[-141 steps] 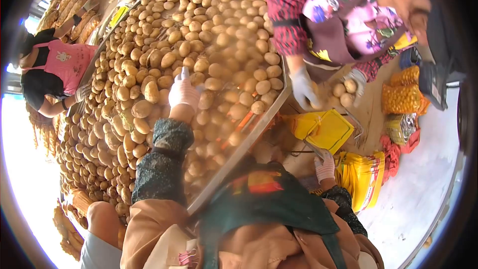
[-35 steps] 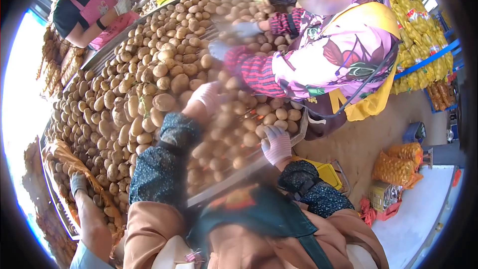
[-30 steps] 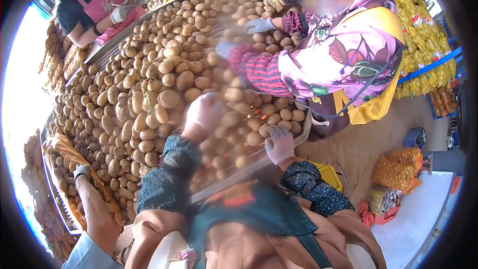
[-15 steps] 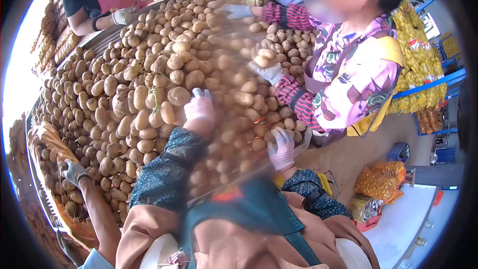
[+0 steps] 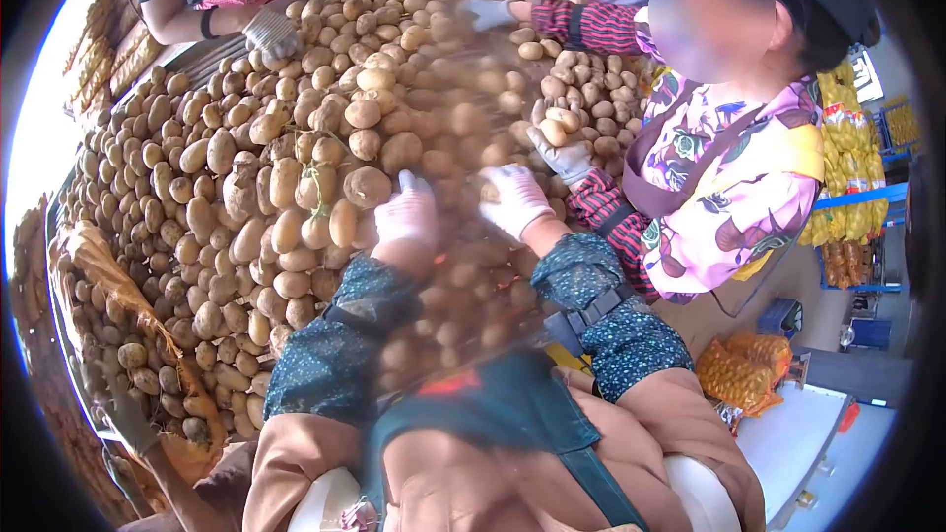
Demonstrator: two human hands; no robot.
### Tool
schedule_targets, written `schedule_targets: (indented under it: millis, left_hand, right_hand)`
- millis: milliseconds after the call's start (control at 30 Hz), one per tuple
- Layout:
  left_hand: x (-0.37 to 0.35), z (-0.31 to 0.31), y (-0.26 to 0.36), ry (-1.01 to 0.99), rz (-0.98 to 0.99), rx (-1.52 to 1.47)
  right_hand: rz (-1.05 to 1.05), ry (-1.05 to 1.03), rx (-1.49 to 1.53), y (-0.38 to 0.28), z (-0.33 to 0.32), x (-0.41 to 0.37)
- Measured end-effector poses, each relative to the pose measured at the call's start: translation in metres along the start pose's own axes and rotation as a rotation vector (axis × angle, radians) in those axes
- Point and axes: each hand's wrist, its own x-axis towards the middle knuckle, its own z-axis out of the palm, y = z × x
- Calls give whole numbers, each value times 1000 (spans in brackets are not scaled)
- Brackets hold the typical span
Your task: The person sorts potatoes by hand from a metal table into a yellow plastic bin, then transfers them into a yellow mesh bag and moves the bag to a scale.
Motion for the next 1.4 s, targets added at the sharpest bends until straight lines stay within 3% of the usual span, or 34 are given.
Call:
schedule_targets:
  millis: [33, 67, 100, 167, 267, 300, 367, 433, 500, 533, 633, 667, 800, 900, 967, 1000, 1033, 1067, 1100, 1133, 1233, 1367, 1400]
  left_hand:
    - [-4, 2, -7, 28, 9, -48]
    - [-10, 0, -12, 57, 30, -142]
    - [-16, -2, -18, 85, 53, -236]
    - [-22, 0, -35, 189, 109, -439]
    - [-22, 6, -40, 126, 73, -461]
    - [-21, 3, -35, 105, 38, -427]
    - [-11, -3, -20, -4, -31, -253]
    - [2, 0, -10, -66, -100, -120]
    - [3, -5, -11, -59, -51, -189]
    - [-3, -9, -13, -38, -18, -213]
    - [-8, -20, -20, -47, 28, -254]
    - [-9, -21, -22, -59, 32, -267]
    - [-2, -19, -11, -93, -23, -188]
    - [-1, -1, -10, 6, -66, -219]
    - [-2, -1, -17, -6, -18, -298]
    - [-10, 7, -30, 171, 102, -494]
    - [-8, 12, -36, 137, 2, -724]
    - [-15, 0, -35, 84, -23, -1100]
    - [-23, -14, -35, 19, -55, -1473]
    - [-23, -17, -48, -78, 185, -1700]
    - [-60, -44, -46, -484, -17, -2406]
    - [-83, -52, -33, -436, -233, -2540]
    - [-89, -51, -32, -490, -201, -2547]
  right_hand:
    - [37, 107, 187, 8, 6, -2]
    - [303, -22, 504, -14, -24, 2]
    - [467, -2, 1073, -2, -13, 7]
    - [580, 2, 1413, 9, -10, 11]
    - [497, -194, 703, 6, 9, 44]
    - [481, -298, 381, -28, -15, 54]
    - [154, -194, 99, -33, 17, 74]
    - [246, -437, -22, -46, 22, 98]
    - [300, -631, -164, -54, 15, 112]
    - [309, -704, -152, -50, 15, 118]
    - [203, -622, 54, -6, 44, 116]
    - [182, -501, 98, 5, 50, 107]
    - [203, -349, 293, -3, 19, 71]
    - [280, -226, 978, 3, 8, 37]
    - [535, -303, 1449, 6, -5, 13]
    - [615, -383, 1607, 9, -11, 1]
    - [695, -465, 1766, 10, -15, -10]
    - [700, -381, 1813, 8, -14, -17]
    - [708, -298, 1862, 4, -10, -23]
    - [716, -216, 1909, 0, -6, -30]
    - [625, -204, 1837, -27, -35, -40]
    - [559, -249, 1928, -61, -64, -50]
    - [463, -268, 1858, -60, -61, -52]
